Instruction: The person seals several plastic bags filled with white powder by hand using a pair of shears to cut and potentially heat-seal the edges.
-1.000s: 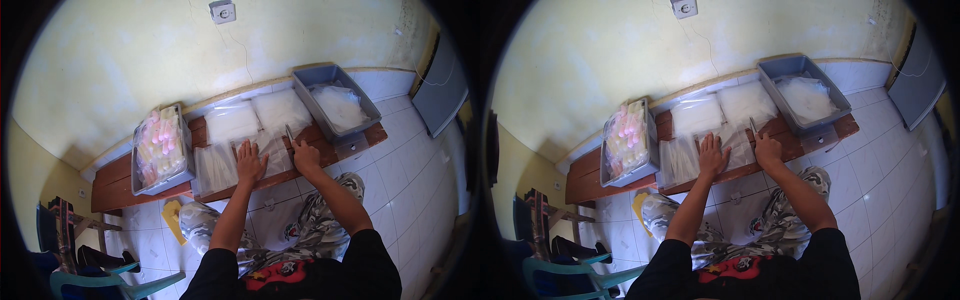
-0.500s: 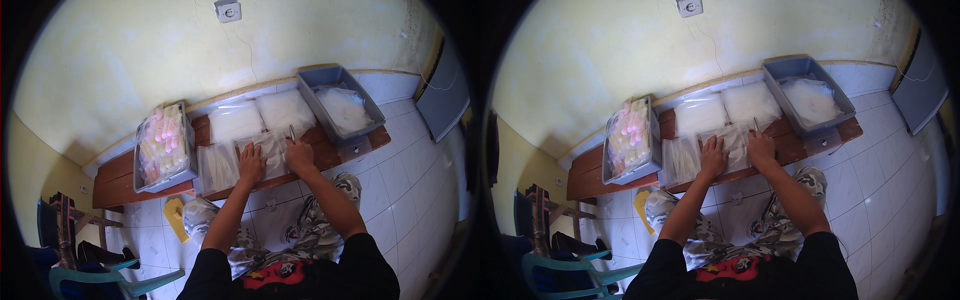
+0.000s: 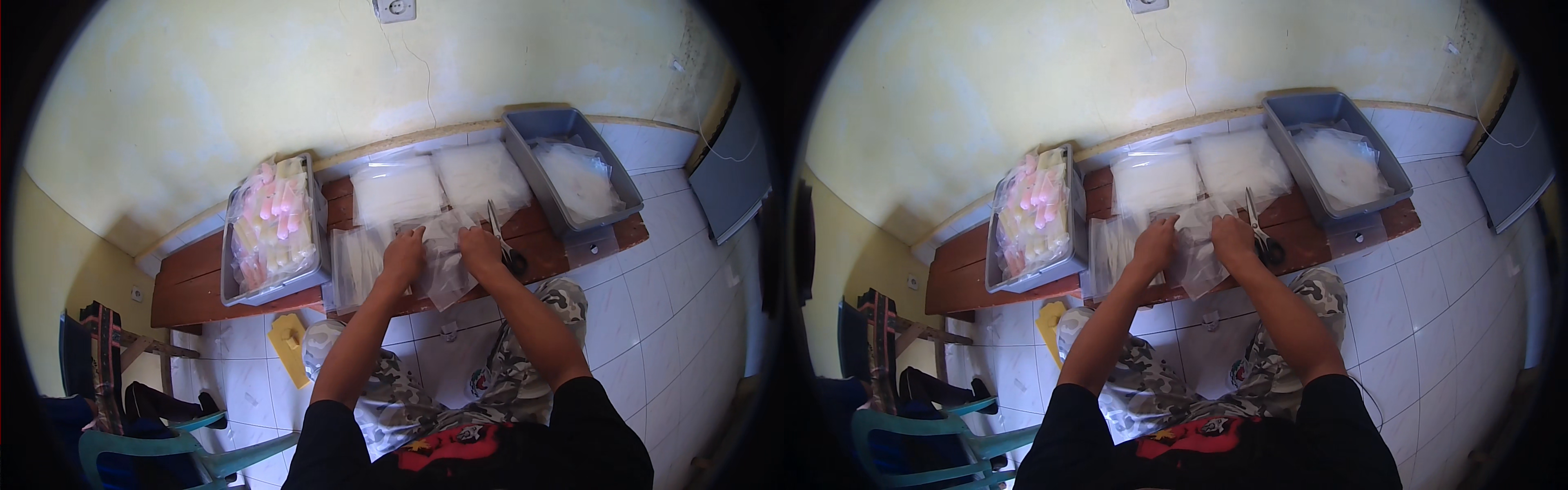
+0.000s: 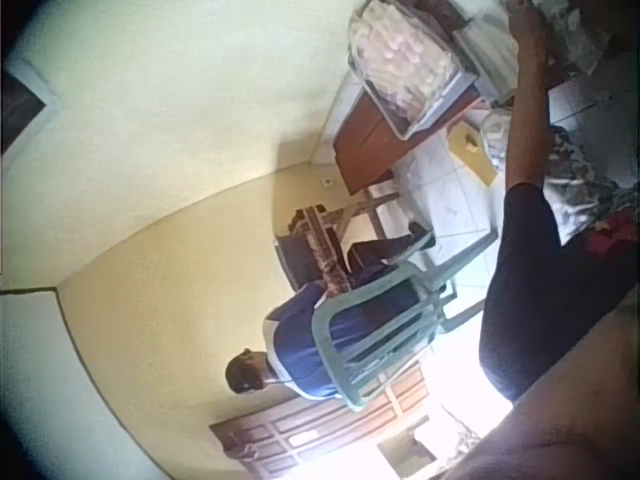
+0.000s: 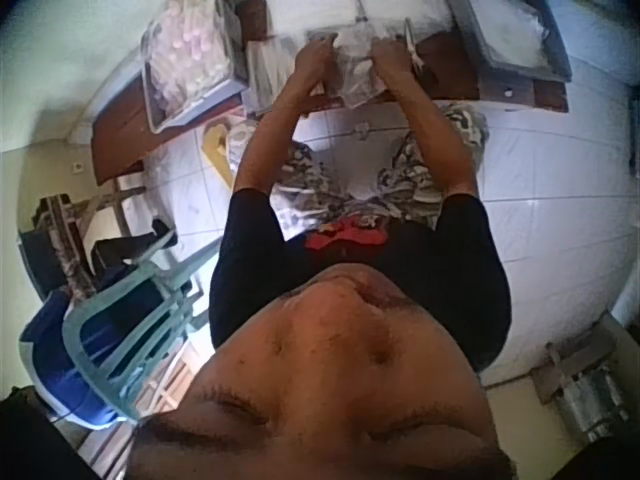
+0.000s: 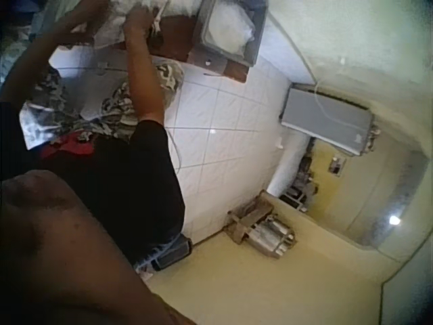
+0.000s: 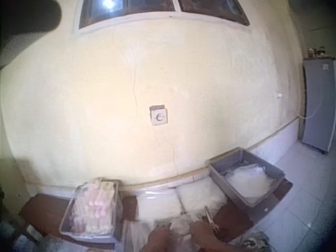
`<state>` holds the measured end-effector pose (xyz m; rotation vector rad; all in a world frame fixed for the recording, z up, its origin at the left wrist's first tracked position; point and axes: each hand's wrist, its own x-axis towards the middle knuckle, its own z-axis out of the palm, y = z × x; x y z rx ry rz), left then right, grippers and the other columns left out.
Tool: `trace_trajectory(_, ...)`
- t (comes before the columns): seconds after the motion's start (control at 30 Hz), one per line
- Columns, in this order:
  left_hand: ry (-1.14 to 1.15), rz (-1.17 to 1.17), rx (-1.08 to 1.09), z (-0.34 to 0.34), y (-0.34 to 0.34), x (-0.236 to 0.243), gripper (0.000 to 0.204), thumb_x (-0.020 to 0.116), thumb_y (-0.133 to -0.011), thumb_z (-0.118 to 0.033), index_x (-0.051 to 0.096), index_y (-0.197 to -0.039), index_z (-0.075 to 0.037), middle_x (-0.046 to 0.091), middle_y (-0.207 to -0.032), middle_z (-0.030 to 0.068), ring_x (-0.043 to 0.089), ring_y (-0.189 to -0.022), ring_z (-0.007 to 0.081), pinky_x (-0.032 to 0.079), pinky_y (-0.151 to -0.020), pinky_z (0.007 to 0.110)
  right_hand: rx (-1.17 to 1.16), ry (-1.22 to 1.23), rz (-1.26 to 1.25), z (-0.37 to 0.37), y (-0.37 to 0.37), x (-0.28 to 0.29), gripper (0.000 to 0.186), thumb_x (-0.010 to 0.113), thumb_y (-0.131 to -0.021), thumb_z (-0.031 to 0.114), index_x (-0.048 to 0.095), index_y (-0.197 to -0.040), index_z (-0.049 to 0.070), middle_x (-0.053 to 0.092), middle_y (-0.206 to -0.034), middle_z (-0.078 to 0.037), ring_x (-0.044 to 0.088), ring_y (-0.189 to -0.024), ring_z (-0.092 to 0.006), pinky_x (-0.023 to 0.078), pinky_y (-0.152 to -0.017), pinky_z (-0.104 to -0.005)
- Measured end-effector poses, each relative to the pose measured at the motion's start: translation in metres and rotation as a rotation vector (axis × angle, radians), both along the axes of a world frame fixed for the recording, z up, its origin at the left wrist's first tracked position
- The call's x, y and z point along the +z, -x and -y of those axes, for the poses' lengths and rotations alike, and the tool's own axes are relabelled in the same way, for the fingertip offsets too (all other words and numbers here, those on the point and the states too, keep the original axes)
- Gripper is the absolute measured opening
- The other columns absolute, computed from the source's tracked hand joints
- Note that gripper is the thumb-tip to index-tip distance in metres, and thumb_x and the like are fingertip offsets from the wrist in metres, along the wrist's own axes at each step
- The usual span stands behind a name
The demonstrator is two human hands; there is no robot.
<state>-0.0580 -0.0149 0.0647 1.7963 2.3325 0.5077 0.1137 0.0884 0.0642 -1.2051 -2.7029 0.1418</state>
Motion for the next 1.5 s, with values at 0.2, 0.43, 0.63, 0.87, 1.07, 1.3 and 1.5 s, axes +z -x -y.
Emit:
trace_trajectory(0.2, -0.087, 0.166, 0.130, -0.008, 0.015, 0.004, 0.048, 0.071, -0.089, -0.018, 0.064, -0.136, -0.009, 0.066, -0.131, 0.0130, 0.062, -0.122, 0.0335, 0.053, -0.100, 0.044, 0.008, 0.003, -0.091, -0.005, 0.004, 0.004, 0.013, 0.058, -0.093, 0.009, 0.069, -0.098, 0.008, 0.072, -0.099, -0.017, 0.073, -0.095, -0.0386, 0.059, -0.083, -0.0487)
trace_trajectory(0.43, -0.168, 0.016, -0.005, -0.018, 0.002, -0.011, 0.048, 0.079, -0.084, -0.017, 0.068, -0.130, -0.011, 0.070, -0.119, 0.0103, 0.065, -0.117, 0.0318, 0.054, -0.098, 0.043, -0.100, 0.085, -0.051, -0.005, 0.002, 0.002, 0.025, 0.078, -0.084, 0.022, 0.073, -0.107, 0.011, 0.071, -0.105, -0.014, 0.072, -0.097, -0.0370, 0.058, -0.086, -0.0473)
trace_trajectory(0.63, -0.171, 0.100, 0.040, -0.026, 0.000, -0.013, 0.035, 0.076, -0.085, -0.013, 0.074, -0.121, -0.012, 0.073, -0.106, 0.0094, 0.069, -0.105, 0.0301, 0.056, -0.091, 0.043, -0.074, 0.092, -0.006, -0.013, 0.007, 0.000, 0.026, 0.079, -0.085, 0.025, 0.073, -0.107, 0.012, 0.071, -0.106, -0.012, 0.072, -0.097, -0.0354, 0.058, -0.085, -0.0462)
trace_trajectory(0.87, -0.416, 0.353, 0.186, -0.027, 0.020, 0.017, 0.022, 0.076, -0.087, -0.008, 0.078, -0.109, -0.010, 0.072, -0.092, 0.0123, 0.073, -0.081, 0.0271, 0.057, -0.076, 0.038, -0.072, 0.107, -0.292, -0.001, 0.012, 0.046, 0.027, 0.075, -0.088, 0.024, 0.072, -0.112, 0.012, 0.071, -0.109, -0.012, 0.072, -0.098, -0.0344, 0.059, -0.086, -0.0447)
trace_trajectory(1.07, -0.520, 0.371, 0.349, -0.032, 0.058, 0.018, 0.020, 0.078, -0.087, -0.010, 0.077, -0.106, -0.005, 0.077, -0.089, 0.0130, 0.075, -0.077, 0.0232, 0.058, -0.074, 0.037, -0.049, 0.065, -0.316, -0.003, 0.031, 0.037, 0.034, 0.076, -0.088, 0.025, 0.072, -0.119, 0.012, 0.069, -0.117, -0.012, 0.070, -0.106, -0.0333, 0.057, -0.091, -0.0450)
trace_trajectory(1.3, -0.525, 0.423, 0.611, -0.036, 0.088, -0.002, 0.019, 0.078, -0.087, -0.012, 0.077, -0.105, -0.006, 0.077, -0.090, 0.0121, 0.074, -0.081, 0.0268, 0.057, -0.076, 0.040, 0.023, 0.105, -0.332, 0.007, 0.062, 0.015, 0.040, 0.077, -0.087, 0.022, 0.069, -0.123, 0.008, 0.068, -0.122, -0.015, 0.065, -0.116, -0.0364, 0.051, -0.100, -0.0474)
trace_trajectory(1.5, -0.570, 0.452, 0.736, -0.036, 0.113, -0.016, 0.024, 0.078, -0.088, -0.014, 0.075, -0.110, -0.006, 0.077, -0.095, 0.0129, 0.074, -0.085, 0.0282, 0.057, -0.078, 0.041, 0.115, 0.123, -0.254, 0.012, 0.071, -0.009, 0.052, 0.075, -0.088, 0.026, 0.062, -0.137, 0.010, 0.060, -0.138, -0.020, 0.058, -0.127, -0.0388, 0.047, -0.106, -0.0502)
